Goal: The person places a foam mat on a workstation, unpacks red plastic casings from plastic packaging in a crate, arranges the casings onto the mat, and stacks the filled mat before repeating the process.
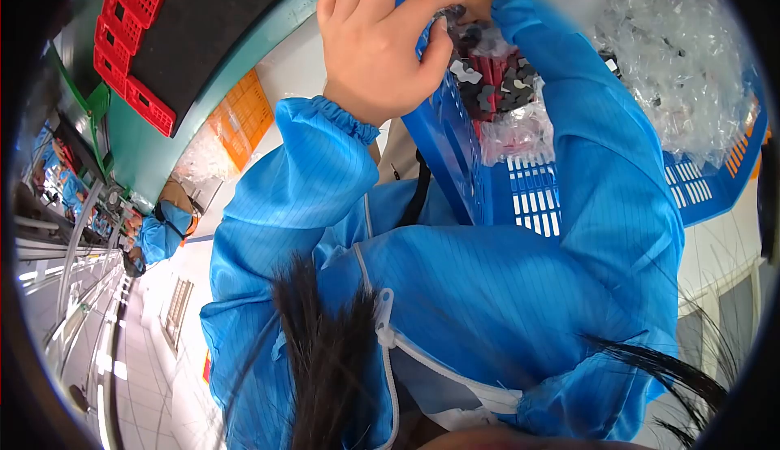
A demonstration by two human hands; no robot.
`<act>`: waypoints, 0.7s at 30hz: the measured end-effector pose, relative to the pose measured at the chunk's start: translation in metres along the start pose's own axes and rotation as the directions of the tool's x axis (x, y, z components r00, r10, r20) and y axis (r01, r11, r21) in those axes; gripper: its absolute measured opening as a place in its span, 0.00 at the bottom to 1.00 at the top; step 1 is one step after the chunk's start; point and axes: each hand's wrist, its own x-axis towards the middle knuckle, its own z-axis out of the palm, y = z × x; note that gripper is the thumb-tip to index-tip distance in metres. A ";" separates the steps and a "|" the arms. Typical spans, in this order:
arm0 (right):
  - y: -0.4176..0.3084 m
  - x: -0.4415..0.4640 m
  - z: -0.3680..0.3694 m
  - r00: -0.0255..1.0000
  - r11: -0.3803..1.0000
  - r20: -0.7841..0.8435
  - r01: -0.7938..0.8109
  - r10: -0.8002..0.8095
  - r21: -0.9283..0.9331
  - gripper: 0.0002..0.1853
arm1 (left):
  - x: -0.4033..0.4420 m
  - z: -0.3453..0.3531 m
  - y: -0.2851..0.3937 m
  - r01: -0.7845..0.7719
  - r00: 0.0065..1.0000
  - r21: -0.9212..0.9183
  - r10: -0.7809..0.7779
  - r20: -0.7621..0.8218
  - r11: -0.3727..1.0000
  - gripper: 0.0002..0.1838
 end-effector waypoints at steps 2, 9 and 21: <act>-0.004 -0.013 0.024 0.944 0.999 -0.326 0.042 -0.048 -0.024 0.40 | -0.003 0.001 -0.001 -0.001 1.000 -0.018 0.000 -0.016 1.000 0.15; 0.016 -0.009 0.031 0.935 0.977 -0.329 -0.064 0.130 0.205 0.32 | -0.001 0.003 0.005 0.061 0.998 -0.040 -0.061 -0.004 0.997 0.15; 0.004 -0.046 0.009 0.760 0.938 -0.583 -0.102 0.287 0.330 0.21 | 0.053 -0.035 0.057 0.279 0.728 0.418 -0.474 0.495 0.865 0.15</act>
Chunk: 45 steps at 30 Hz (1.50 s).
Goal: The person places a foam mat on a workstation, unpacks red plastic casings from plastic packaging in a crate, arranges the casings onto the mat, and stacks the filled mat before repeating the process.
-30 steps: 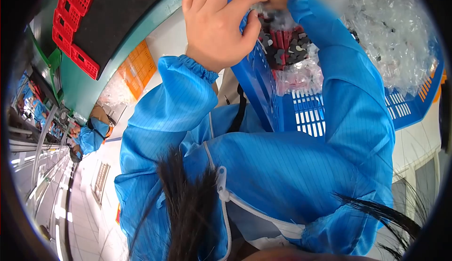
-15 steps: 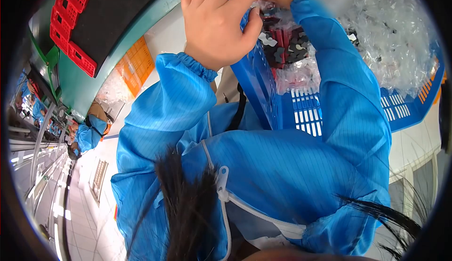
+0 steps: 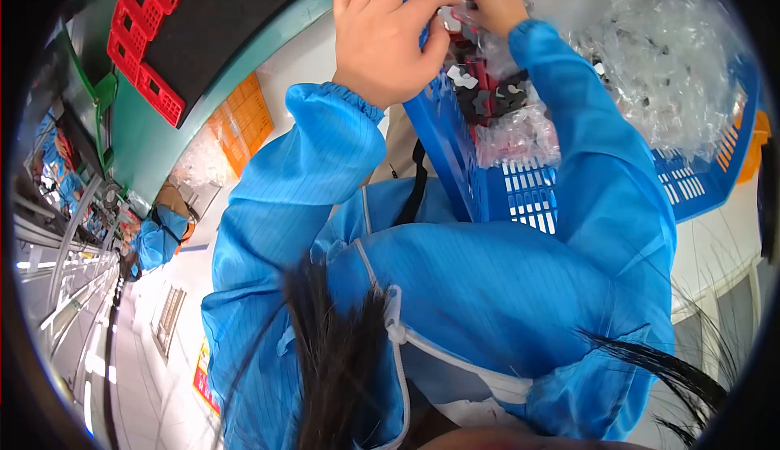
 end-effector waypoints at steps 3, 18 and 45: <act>-0.023 -0.034 -0.067 0.922 0.915 -0.132 -0.327 0.364 0.238 0.19 | -0.005 0.026 -0.025 -0.271 0.927 0.005 0.262 -0.269 0.963 0.13; -0.119 -0.121 -0.189 0.736 0.679 -0.293 -0.297 0.611 0.671 0.21 | 0.006 0.055 0.094 0.642 0.758 -0.761 0.075 0.648 0.091 0.40; -0.152 -0.105 -0.242 -0.073 0.315 -0.311 0.052 0.948 0.948 0.05 | 0.066 0.053 0.037 0.980 0.200 -0.175 0.532 0.823 -0.098 0.24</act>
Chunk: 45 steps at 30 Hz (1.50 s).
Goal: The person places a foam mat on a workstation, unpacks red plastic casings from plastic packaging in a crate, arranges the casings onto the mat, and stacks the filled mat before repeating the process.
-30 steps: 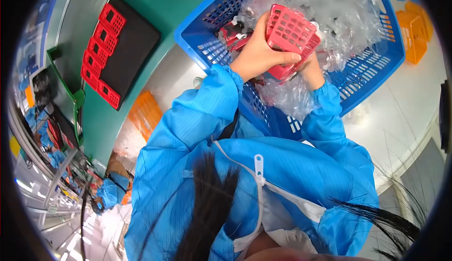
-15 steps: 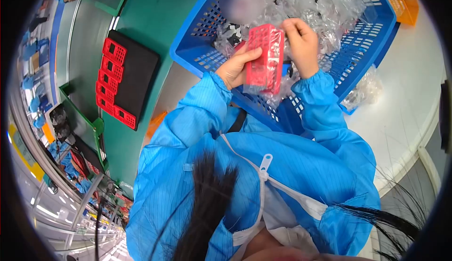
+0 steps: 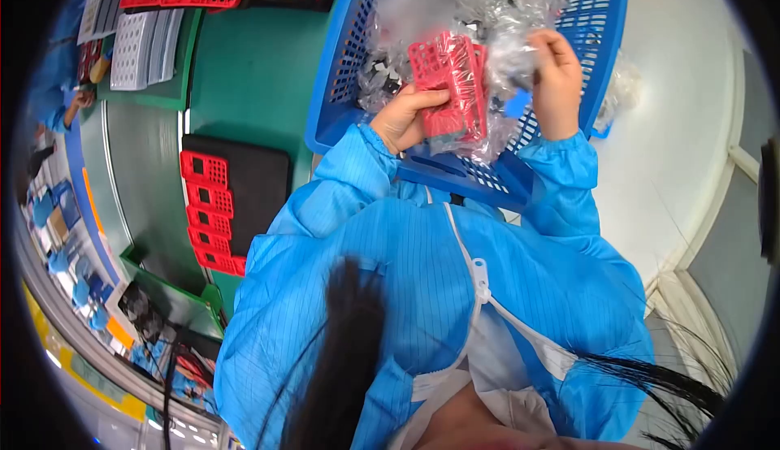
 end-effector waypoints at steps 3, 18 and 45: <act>0.042 0.021 -0.039 0.985 0.861 -0.041 0.125 -0.166 -0.493 0.11 | -0.005 -0.002 0.017 0.056 0.997 0.015 -0.056 -0.047 0.998 0.25; -0.069 -0.070 0.028 0.609 0.194 0.780 0.790 -0.141 -0.582 0.33 | -0.034 0.032 0.031 0.444 0.893 -0.397 -0.361 0.270 0.803 0.41; -0.043 -0.048 -0.003 0.753 0.683 0.487 0.069 0.442 -0.727 0.20 | -0.089 0.051 0.028 0.395 0.898 0.282 -0.432 0.082 0.874 0.39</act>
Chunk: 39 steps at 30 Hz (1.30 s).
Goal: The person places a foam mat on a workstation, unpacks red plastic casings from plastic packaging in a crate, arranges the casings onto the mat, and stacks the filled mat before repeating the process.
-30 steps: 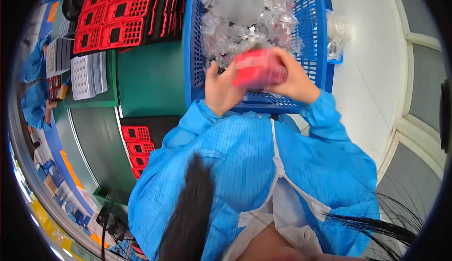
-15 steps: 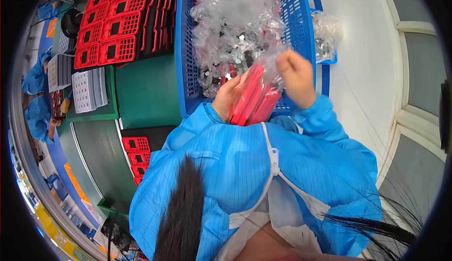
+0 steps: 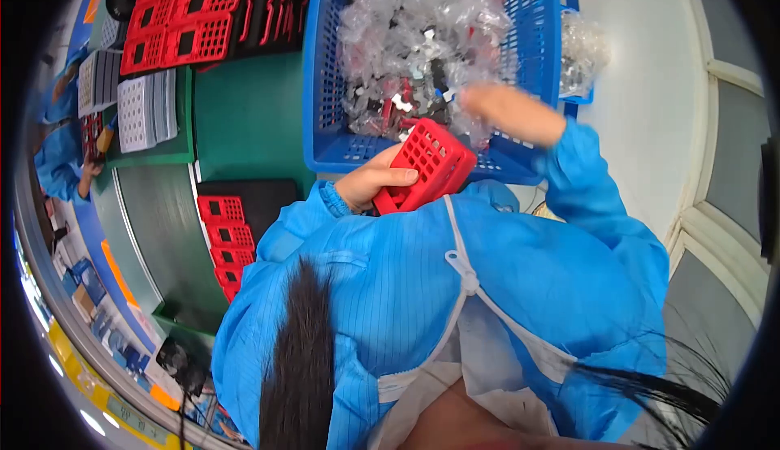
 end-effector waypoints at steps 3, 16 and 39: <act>-0.030 -0.029 0.025 0.996 0.996 0.049 0.071 -0.074 0.061 0.16 | -0.008 0.004 0.006 -0.015 1.000 0.108 0.015 -0.003 0.994 0.37; -0.048 -0.049 0.028 0.959 0.945 0.009 0.280 -0.283 -0.169 0.10 | -0.026 0.034 -0.007 -0.062 0.998 0.176 0.062 0.003 0.982 0.44; -0.016 0.012 0.045 0.551 0.799 -0.834 0.517 -0.038 0.306 0.17 | 0.058 0.020 0.019 -0.353 0.868 0.030 0.339 -0.362 0.935 0.20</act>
